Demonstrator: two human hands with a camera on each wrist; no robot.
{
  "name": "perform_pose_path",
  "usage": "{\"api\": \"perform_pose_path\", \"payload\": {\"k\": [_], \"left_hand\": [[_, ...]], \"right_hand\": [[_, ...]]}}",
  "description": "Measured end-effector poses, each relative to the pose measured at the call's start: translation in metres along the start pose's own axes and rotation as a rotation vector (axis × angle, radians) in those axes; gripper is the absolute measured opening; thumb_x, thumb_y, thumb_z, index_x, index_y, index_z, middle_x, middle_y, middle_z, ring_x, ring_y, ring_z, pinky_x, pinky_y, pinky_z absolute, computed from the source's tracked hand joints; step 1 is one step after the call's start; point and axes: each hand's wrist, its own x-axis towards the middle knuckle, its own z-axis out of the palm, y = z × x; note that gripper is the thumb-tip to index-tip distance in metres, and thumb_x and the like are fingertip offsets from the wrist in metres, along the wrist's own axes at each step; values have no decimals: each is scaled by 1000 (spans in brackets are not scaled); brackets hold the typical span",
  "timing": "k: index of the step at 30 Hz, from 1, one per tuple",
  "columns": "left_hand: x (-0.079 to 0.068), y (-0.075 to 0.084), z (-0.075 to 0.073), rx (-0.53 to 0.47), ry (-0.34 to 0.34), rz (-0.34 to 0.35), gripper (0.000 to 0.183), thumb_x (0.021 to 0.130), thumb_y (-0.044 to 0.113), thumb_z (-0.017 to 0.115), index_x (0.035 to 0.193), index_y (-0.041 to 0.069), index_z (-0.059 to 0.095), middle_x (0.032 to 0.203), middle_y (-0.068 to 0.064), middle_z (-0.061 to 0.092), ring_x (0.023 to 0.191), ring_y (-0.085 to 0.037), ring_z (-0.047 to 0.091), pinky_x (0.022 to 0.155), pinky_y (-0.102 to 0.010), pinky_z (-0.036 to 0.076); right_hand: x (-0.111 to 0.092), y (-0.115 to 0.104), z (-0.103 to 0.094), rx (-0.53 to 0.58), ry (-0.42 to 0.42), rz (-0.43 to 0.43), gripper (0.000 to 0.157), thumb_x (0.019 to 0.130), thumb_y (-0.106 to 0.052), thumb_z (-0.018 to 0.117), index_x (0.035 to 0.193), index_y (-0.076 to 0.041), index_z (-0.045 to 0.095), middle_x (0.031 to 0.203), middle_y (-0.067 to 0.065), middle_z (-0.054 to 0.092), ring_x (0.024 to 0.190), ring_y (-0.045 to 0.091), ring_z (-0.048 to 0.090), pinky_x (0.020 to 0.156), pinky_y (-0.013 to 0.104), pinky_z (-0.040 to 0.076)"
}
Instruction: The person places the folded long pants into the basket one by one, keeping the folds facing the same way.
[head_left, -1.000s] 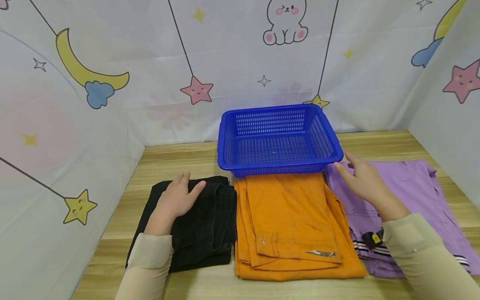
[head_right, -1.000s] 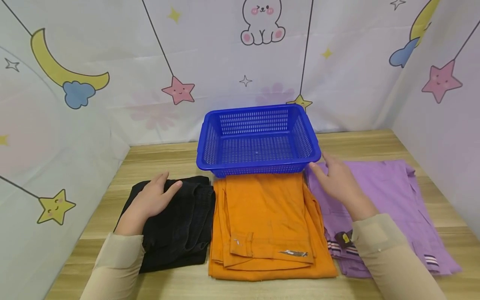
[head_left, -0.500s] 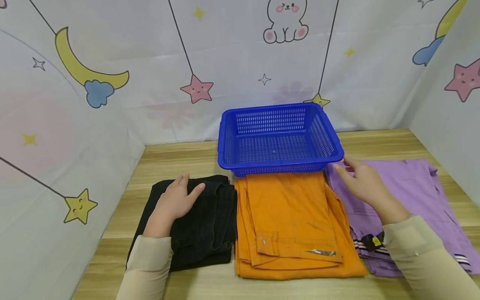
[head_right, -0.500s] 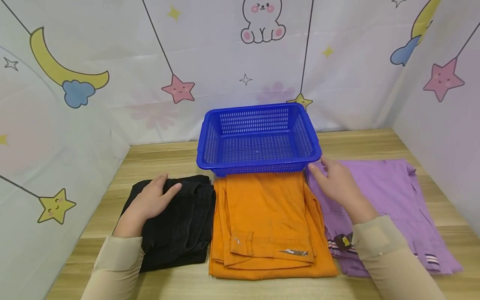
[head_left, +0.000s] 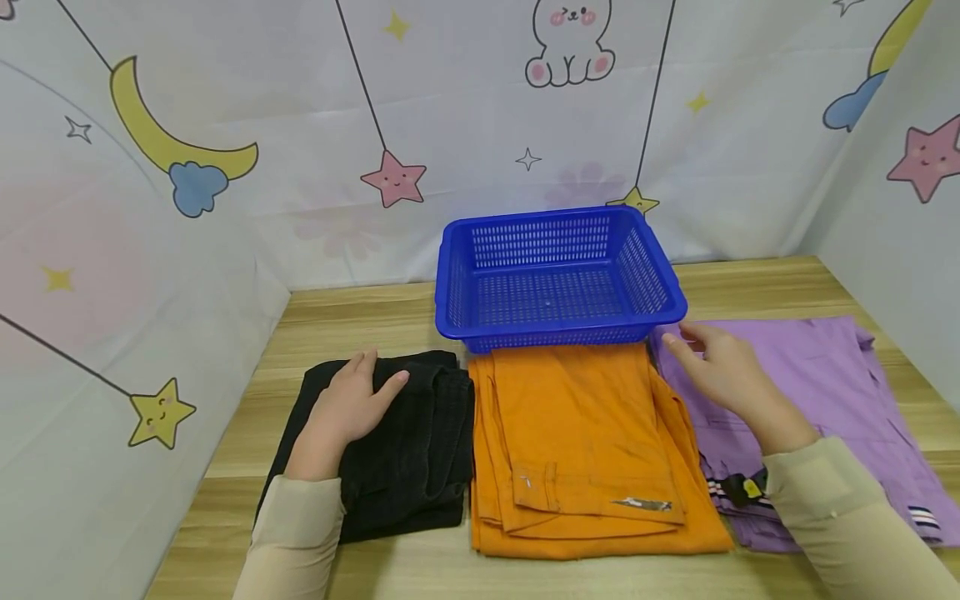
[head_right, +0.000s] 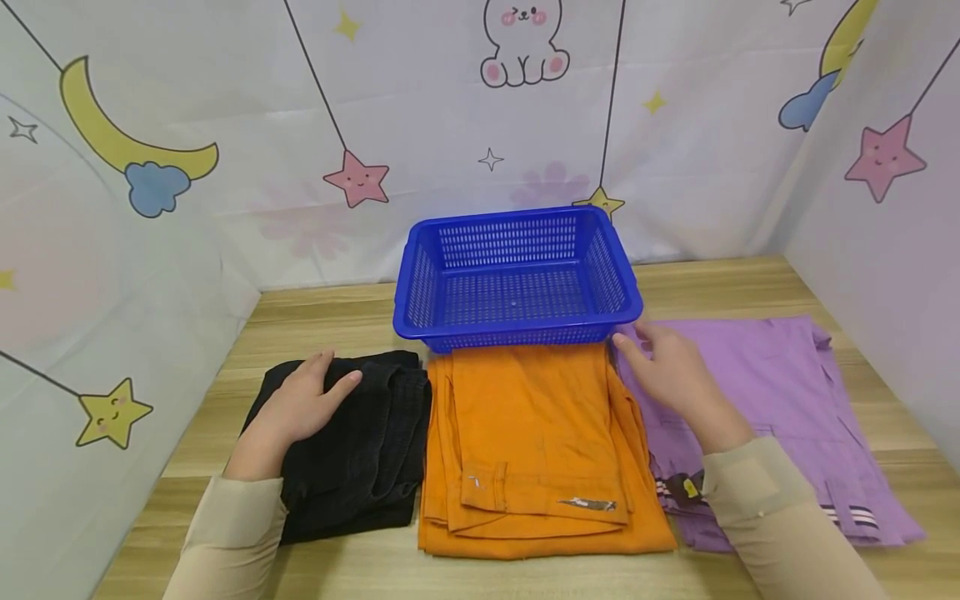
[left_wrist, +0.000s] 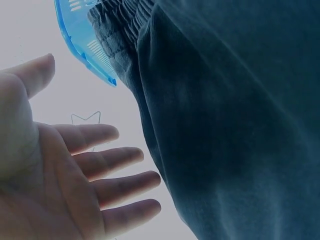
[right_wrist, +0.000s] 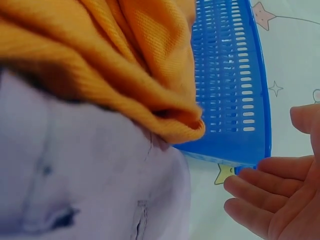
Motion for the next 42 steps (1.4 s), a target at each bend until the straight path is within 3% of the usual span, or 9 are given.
{"api": "perform_pose_path", "payload": {"k": [11,20,42], "left_hand": [[-3,-5,2,8,24,10,81,96,58,36,147,-4,24,153,-28,19,139,-47,21,106,-65,26],[-9,-8,2,1,21,-2,87,94,63,34,147,-6,23,153,-29,16,138,-49,19,105,-67,25],[-20,-11,3,-15,6,-32,87,94,62,33,147,-6,22,153,-30,15,138,-50,19,104,-70,23]], "right_hand": [[-4,-7,3,15,4,-29,68,98,-49,40,134,8,45,128,31,53,112,46,55,91,59,45],[-6,-13,6,19,-28,-40,68,97,-51,41,137,4,44,129,28,54,112,43,56,90,57,46],[-9,-27,20,23,-34,-86,63,96,-46,47,133,6,49,119,27,61,106,42,59,87,55,48]]}}
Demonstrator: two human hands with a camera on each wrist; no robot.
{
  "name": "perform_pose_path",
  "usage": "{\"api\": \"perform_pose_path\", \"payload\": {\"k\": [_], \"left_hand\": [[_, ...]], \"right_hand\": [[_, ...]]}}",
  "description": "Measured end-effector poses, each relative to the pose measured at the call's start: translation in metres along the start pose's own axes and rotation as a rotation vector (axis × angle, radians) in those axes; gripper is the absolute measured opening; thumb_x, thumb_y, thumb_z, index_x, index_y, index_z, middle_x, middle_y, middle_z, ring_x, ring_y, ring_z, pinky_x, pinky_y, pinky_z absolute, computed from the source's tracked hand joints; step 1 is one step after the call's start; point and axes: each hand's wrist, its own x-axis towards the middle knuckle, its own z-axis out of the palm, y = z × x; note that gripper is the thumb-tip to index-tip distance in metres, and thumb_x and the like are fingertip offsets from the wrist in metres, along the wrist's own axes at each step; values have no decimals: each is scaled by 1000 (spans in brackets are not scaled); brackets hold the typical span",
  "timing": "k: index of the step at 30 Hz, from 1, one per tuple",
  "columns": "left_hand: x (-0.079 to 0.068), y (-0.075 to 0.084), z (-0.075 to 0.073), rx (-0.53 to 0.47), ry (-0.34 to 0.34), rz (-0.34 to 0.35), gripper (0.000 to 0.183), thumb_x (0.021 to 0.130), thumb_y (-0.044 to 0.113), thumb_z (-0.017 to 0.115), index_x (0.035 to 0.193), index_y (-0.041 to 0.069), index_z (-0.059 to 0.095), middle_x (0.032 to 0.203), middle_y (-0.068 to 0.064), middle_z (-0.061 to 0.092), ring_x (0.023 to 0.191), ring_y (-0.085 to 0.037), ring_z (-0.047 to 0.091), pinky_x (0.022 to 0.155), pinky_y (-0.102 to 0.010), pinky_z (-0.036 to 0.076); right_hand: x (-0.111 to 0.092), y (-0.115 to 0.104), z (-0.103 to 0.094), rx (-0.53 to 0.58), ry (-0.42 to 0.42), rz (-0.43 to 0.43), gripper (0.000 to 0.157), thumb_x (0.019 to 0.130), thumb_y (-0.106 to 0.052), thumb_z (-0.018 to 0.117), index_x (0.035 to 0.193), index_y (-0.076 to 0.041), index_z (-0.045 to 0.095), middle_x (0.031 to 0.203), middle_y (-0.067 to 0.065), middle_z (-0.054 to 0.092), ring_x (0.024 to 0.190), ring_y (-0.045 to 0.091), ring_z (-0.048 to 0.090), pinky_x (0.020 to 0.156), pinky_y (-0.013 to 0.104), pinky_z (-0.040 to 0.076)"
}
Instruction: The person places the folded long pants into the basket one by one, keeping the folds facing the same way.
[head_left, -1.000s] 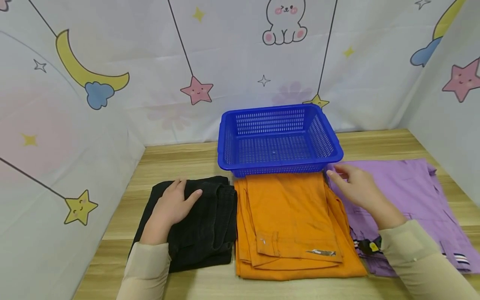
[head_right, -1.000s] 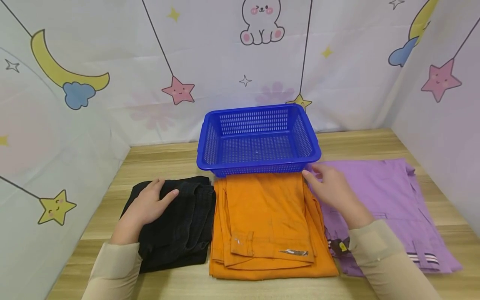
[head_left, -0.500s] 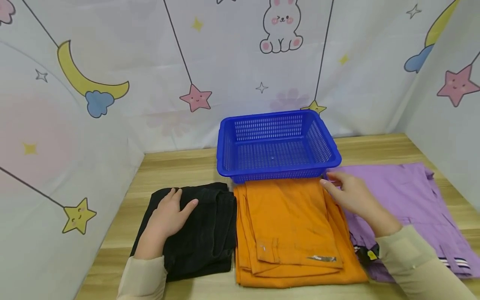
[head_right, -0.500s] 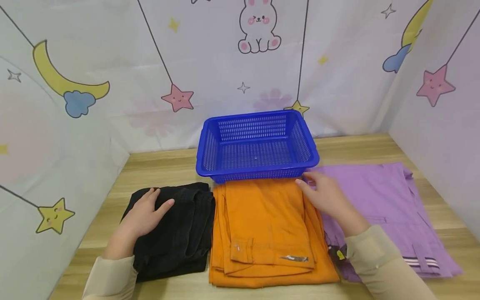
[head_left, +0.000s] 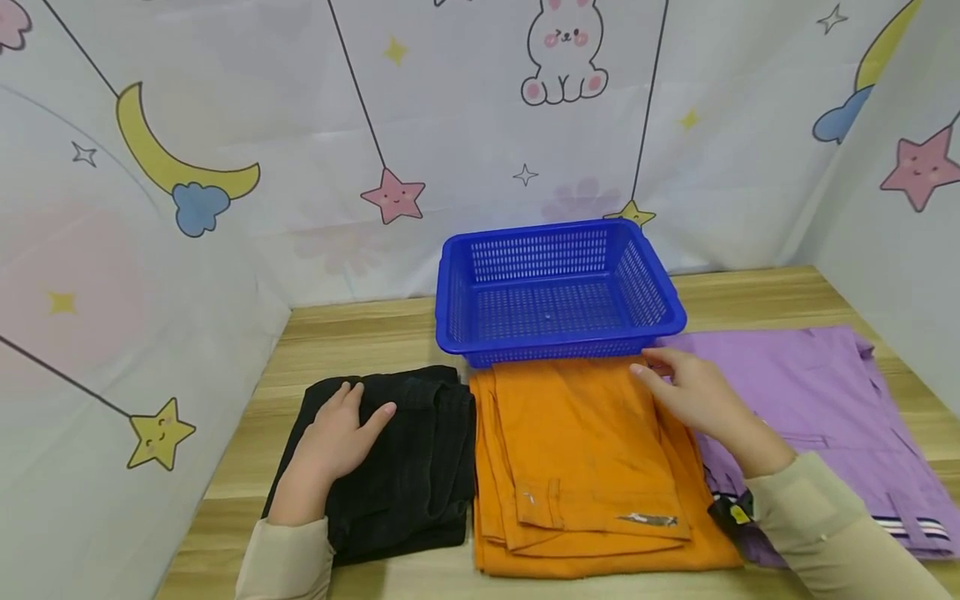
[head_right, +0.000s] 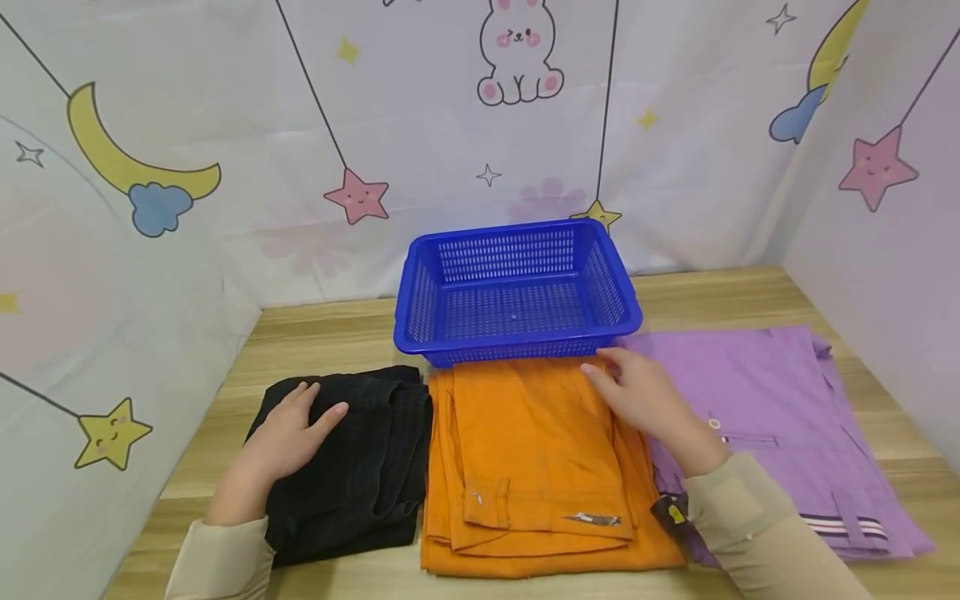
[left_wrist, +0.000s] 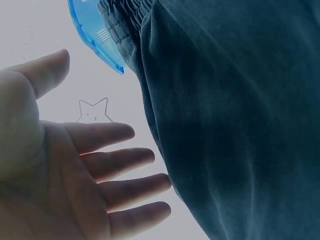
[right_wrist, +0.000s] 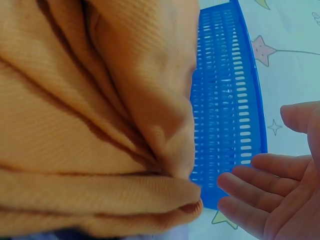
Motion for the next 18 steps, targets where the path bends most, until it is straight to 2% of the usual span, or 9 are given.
{"api": "perform_pose_path", "payload": {"k": [18], "left_hand": [[-6,-4,-4,-4,-10,-7,86,95,61,33,146,-8,22,152,-32,16,138,-50,18,105,-68,23]], "right_hand": [[-1,-9,10,22,-9,-64,61,97,-44,48,132,6,49,124,28,58,106,42,60,88,54,49]]}}
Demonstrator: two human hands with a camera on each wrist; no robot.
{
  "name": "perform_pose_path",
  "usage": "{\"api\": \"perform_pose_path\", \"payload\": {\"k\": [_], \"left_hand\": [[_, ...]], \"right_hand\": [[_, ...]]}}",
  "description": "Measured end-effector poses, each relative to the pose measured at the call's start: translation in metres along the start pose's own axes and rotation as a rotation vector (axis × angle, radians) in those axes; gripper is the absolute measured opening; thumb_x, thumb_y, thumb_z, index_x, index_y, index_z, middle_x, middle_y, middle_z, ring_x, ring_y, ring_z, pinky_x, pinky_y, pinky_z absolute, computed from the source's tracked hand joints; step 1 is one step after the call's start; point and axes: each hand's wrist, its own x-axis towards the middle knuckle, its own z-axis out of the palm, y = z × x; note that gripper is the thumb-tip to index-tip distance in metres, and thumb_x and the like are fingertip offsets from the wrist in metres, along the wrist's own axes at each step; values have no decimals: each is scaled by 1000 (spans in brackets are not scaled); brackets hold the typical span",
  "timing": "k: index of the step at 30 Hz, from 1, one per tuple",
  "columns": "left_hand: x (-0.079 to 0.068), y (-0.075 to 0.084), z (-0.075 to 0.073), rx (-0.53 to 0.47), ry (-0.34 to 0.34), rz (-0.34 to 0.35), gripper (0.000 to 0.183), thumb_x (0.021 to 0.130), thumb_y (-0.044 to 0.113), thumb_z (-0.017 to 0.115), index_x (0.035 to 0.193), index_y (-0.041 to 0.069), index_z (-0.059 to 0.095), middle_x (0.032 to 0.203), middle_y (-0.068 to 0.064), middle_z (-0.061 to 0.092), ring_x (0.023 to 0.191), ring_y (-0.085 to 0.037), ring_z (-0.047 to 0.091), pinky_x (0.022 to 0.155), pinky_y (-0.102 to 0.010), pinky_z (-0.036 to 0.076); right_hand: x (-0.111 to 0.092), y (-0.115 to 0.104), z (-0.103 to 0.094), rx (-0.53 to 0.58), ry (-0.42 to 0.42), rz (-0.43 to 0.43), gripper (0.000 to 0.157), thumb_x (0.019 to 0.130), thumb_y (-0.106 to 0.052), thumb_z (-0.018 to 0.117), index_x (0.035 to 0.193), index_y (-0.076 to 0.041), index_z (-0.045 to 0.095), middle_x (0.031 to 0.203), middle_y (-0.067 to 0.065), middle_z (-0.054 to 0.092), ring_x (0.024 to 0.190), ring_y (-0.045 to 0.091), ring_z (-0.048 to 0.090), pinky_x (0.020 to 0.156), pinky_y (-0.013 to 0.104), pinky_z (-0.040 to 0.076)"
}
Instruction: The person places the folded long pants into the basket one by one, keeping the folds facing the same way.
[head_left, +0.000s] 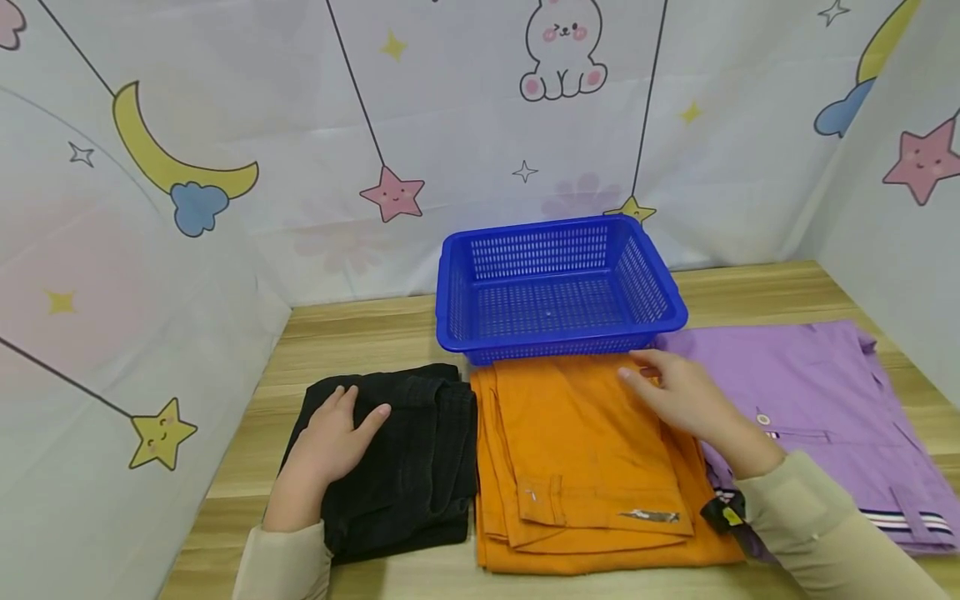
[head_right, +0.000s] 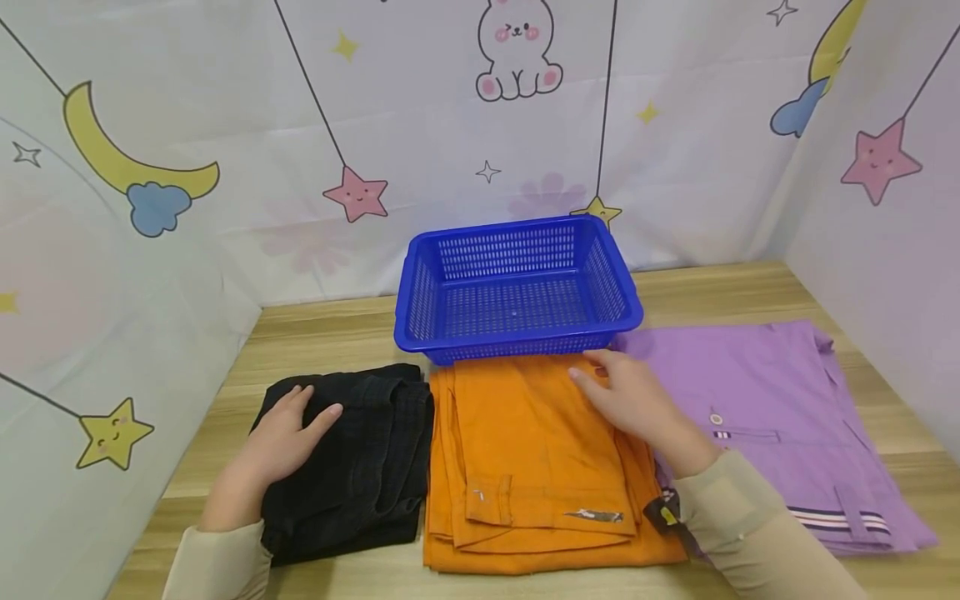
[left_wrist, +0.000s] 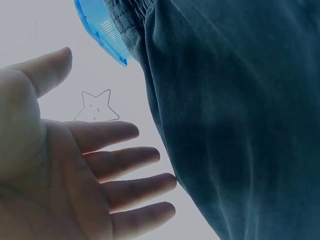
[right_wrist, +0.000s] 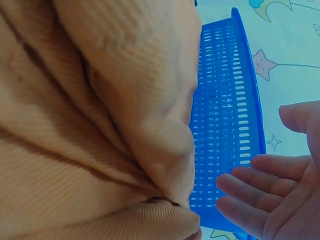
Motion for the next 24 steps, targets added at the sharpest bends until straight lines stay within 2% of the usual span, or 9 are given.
{"api": "perform_pose_path", "payload": {"k": [15,24], "left_hand": [[-5,-3,1,-40,-4,-6,87,95,62,31,147,-7,18,153,-31,13,139,-50,16,109,-65,20],[-9,-3,1,-46,0,-12,89,95,63,31,148,-6,13,153,-31,13,139,-50,16,109,-65,19]], "right_hand": [[-1,-2,10,43,4,-20,58,96,-41,51,132,6,50,126,26,57,108,39,61,89,52,50],[-4,-6,10,64,-13,3,59,96,-41,52,133,4,49,127,25,57,110,38,60,90,52,49]]}}
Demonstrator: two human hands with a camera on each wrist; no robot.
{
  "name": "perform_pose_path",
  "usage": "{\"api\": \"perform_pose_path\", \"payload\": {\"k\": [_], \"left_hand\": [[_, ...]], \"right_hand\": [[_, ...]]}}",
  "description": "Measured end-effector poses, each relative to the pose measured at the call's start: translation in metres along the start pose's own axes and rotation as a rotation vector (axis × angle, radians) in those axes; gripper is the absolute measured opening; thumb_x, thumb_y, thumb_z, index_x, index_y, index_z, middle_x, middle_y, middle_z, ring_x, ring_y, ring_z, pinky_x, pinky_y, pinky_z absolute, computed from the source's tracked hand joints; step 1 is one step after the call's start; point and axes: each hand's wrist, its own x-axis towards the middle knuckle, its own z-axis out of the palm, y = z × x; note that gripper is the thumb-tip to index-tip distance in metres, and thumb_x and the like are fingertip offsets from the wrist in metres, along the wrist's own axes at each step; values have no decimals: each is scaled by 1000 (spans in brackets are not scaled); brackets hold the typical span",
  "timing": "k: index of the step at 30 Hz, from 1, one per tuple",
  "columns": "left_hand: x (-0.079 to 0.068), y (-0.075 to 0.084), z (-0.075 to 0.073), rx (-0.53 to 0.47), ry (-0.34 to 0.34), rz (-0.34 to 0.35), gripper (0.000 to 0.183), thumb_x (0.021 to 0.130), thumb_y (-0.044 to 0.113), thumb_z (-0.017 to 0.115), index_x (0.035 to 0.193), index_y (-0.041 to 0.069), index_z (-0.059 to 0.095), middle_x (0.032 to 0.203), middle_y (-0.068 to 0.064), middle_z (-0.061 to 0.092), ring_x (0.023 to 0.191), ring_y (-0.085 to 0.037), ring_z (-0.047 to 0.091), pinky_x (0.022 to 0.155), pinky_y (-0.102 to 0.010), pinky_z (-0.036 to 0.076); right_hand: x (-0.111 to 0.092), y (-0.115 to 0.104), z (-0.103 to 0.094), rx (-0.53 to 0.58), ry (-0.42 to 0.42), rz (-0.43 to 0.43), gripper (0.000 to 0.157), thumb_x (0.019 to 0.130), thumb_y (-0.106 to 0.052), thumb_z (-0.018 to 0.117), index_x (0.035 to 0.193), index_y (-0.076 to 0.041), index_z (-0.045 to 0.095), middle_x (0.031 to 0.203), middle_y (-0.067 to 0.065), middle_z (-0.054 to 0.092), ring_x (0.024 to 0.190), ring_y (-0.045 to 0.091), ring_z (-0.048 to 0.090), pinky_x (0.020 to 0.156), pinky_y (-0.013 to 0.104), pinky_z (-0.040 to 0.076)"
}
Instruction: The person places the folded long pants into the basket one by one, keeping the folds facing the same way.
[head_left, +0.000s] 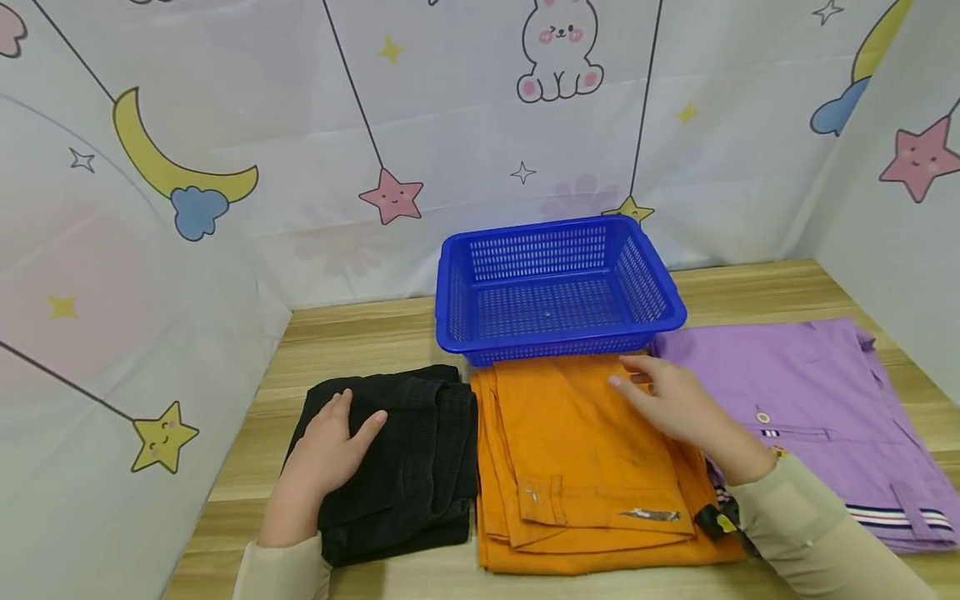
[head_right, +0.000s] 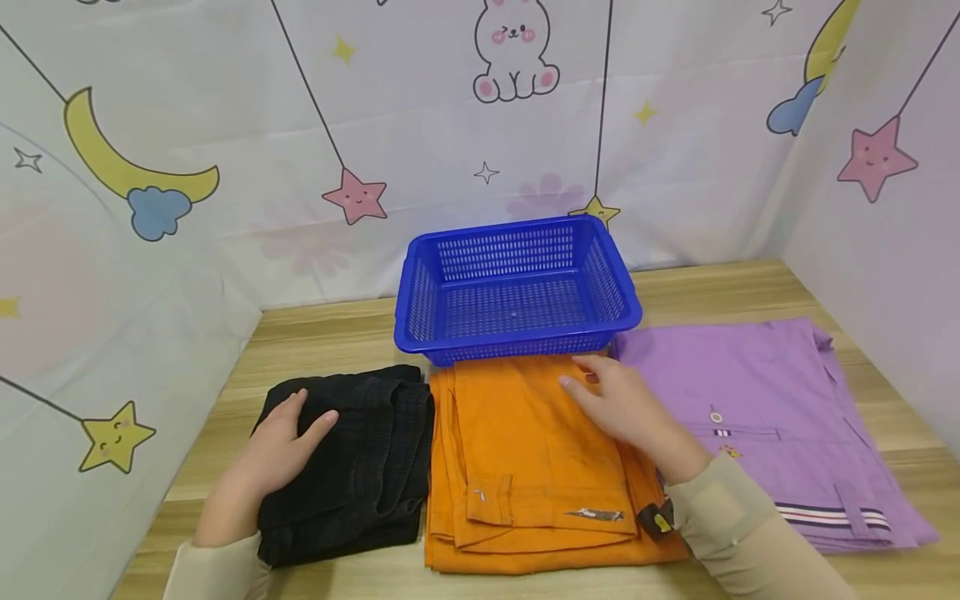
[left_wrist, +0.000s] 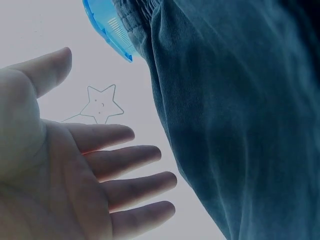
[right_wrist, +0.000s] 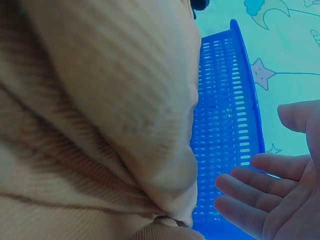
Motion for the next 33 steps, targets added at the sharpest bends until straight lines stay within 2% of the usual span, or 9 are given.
{"api": "perform_pose_path", "payload": {"k": [12,25,33], "left_hand": [[-3,-1,0,-8,2,0,92,94,65,30,148,-7,10,153,-31,12,139,-49,16,110,-63,19],[-5,-3,0,-13,8,3,93,93,65,28,148,-8,12,152,-32,13,139,-49,16,111,-62,19],[-5,-2,-1,-19,17,0,89,95,61,31,147,-9,13,151,-33,15,138,-50,18,110,-62,21]], "right_hand": [[-1,-3,5,-15,1,-22,58,96,-41,52,133,3,50,128,24,57,108,38,61,89,51,50],[-3,-11,9,9,-33,-32,58,95,-41,52,133,3,49,130,23,56,109,36,60,90,50,50],[-1,-15,14,15,-43,-56,60,95,-43,52,133,3,49,128,23,57,109,35,60,90,50,50]]}}
